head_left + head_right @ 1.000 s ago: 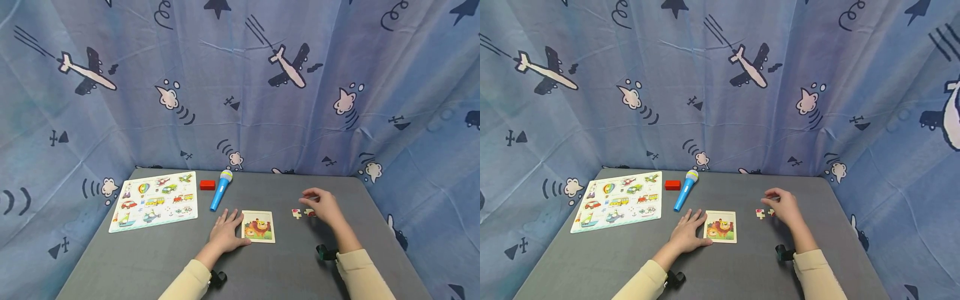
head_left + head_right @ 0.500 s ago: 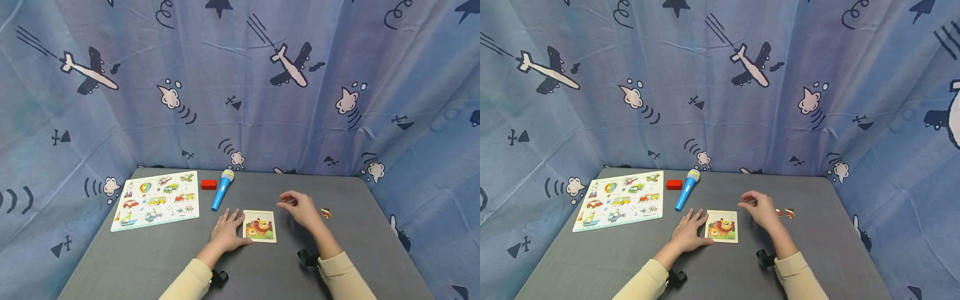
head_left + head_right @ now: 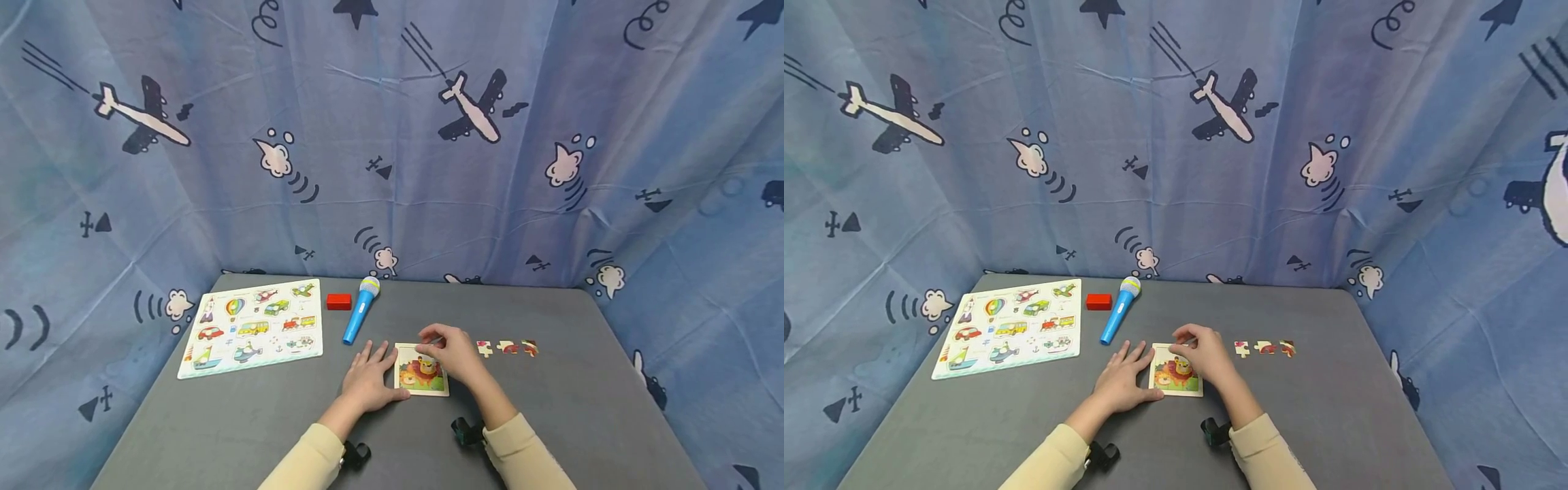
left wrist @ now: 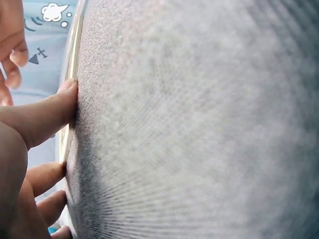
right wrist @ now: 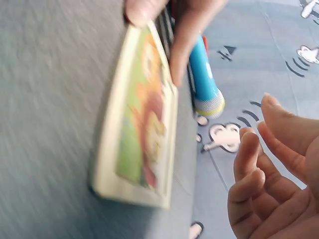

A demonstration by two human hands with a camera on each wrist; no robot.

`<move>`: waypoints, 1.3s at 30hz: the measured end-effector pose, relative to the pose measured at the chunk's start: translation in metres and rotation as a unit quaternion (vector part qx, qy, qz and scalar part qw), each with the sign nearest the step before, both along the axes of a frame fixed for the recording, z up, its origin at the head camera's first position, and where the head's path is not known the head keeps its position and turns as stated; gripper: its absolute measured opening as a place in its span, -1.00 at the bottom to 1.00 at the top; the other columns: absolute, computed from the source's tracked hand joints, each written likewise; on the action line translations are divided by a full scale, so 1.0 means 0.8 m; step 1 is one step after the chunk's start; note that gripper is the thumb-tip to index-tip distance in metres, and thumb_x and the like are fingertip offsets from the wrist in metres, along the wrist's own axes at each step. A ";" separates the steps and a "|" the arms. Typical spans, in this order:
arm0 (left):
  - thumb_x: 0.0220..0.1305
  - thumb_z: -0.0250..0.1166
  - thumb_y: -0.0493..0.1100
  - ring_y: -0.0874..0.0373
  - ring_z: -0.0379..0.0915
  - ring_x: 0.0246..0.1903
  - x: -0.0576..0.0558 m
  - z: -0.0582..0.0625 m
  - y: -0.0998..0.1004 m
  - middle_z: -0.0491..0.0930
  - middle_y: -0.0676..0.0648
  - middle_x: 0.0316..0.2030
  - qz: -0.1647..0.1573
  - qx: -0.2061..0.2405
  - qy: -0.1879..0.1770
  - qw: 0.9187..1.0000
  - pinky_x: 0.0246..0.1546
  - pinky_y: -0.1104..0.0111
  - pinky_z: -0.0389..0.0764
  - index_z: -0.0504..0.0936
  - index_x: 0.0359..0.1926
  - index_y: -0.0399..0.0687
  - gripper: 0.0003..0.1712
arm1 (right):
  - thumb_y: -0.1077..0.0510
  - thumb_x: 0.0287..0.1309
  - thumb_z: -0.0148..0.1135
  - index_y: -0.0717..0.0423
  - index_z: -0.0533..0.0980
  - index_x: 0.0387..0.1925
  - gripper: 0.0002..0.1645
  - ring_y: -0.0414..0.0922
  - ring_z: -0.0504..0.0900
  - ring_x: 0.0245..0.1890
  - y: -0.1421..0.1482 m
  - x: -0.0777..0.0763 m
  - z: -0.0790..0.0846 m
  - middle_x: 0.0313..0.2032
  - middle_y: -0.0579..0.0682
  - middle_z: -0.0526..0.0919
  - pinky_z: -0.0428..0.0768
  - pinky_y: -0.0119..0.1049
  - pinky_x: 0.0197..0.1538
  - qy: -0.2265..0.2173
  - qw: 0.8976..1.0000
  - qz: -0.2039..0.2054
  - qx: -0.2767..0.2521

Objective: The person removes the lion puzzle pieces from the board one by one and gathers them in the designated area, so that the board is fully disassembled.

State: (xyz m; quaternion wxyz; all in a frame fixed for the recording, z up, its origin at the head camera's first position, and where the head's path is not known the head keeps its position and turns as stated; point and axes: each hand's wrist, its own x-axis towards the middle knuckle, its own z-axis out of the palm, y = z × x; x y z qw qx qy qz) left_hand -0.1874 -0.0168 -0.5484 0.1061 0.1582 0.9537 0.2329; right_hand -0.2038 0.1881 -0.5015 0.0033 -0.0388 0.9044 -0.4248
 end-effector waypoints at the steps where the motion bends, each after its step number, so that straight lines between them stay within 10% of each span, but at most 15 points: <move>1: 0.05 0.44 0.39 -0.17 -0.17 0.58 0.000 0.000 0.000 0.16 -0.04 0.55 -0.001 0.000 0.000 1.000 0.52 -0.08 0.04 0.32 0.51 0.14 0.06 | 0.13 0.15 0.47 0.08 0.70 -0.12 -0.75 -0.21 0.59 -0.43 -0.005 -0.001 -0.003 -0.29 -0.11 0.74 0.58 -0.34 -0.37 -0.003 1.000 0.004 -0.003; 19: 0.08 0.43 0.37 -0.16 -0.20 0.59 -0.002 -0.001 0.000 0.13 -0.03 0.56 -0.010 0.007 0.003 1.000 0.53 -0.05 0.02 0.30 0.52 0.14 0.05 | 0.13 0.07 0.53 0.03 0.70 -0.32 -0.86 -0.18 0.47 -0.42 -0.033 -0.009 -0.042 -0.43 -0.12 0.58 0.46 -0.30 -0.32 -0.054 0.994 0.053 0.084; 39: 0.07 0.44 0.36 -0.17 -0.19 0.59 0.000 -0.002 -0.003 0.14 -0.05 0.56 -0.006 0.010 -0.001 1.000 0.53 -0.09 0.02 0.31 0.51 0.11 0.05 | 0.19 0.14 0.48 0.02 0.64 -0.39 -0.89 -0.17 0.47 -0.50 -0.034 -0.007 -0.040 -0.51 -0.10 0.55 0.43 -0.34 -0.42 -0.071 0.995 0.055 0.041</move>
